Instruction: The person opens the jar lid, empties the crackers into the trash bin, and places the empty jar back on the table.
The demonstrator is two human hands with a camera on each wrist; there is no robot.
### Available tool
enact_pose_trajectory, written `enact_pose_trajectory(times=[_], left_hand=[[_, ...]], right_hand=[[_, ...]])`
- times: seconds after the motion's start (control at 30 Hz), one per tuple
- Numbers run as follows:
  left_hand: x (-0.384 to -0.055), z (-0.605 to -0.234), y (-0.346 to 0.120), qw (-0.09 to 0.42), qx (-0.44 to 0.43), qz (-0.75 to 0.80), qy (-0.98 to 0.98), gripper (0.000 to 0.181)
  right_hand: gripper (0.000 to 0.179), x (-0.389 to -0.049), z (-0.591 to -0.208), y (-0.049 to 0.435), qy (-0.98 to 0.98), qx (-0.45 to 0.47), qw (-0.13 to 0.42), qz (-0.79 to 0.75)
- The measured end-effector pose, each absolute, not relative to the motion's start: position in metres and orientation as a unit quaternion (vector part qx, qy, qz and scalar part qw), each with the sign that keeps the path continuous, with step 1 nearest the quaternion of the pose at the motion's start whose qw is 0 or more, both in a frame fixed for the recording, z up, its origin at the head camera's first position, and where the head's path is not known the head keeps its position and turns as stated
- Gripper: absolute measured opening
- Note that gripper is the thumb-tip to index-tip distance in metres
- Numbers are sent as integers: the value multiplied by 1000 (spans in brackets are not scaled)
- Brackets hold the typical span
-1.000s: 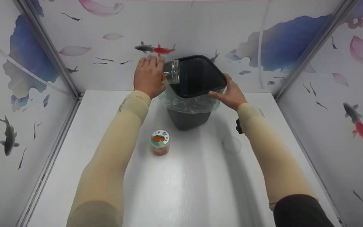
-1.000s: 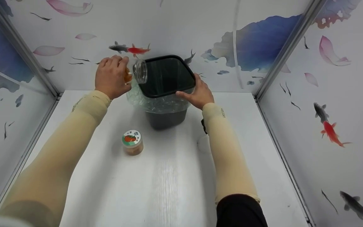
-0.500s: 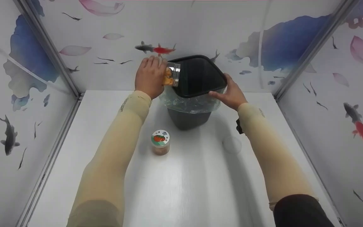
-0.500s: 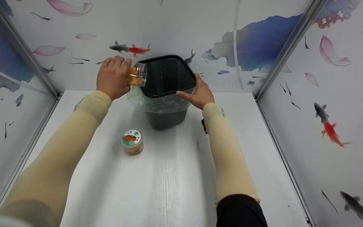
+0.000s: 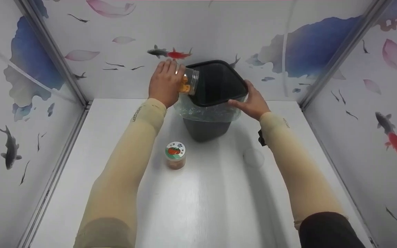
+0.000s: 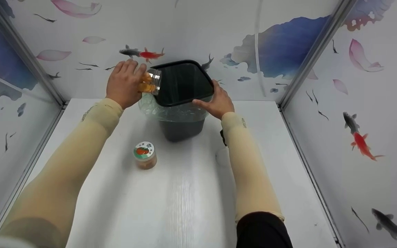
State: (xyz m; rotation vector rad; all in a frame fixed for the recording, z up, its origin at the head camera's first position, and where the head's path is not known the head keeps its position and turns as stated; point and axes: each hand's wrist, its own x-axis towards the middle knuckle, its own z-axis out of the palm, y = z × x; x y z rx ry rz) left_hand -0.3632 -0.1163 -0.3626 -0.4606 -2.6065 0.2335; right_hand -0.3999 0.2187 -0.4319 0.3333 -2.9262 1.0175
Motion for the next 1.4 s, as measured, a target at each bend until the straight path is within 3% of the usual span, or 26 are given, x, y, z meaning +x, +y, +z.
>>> enact_pose_trajectory(times=[0.8, 1.4], left_hand=[[-363, -360, -108, 248, -191, 134, -940, 78], [-365, -360, -103, 264, -216, 177, -923, 67]], right_hand=[[121, -399, -434, 219, -939, 116, 18, 325], [121, -400, -434, 219, -939, 117, 22, 322]])
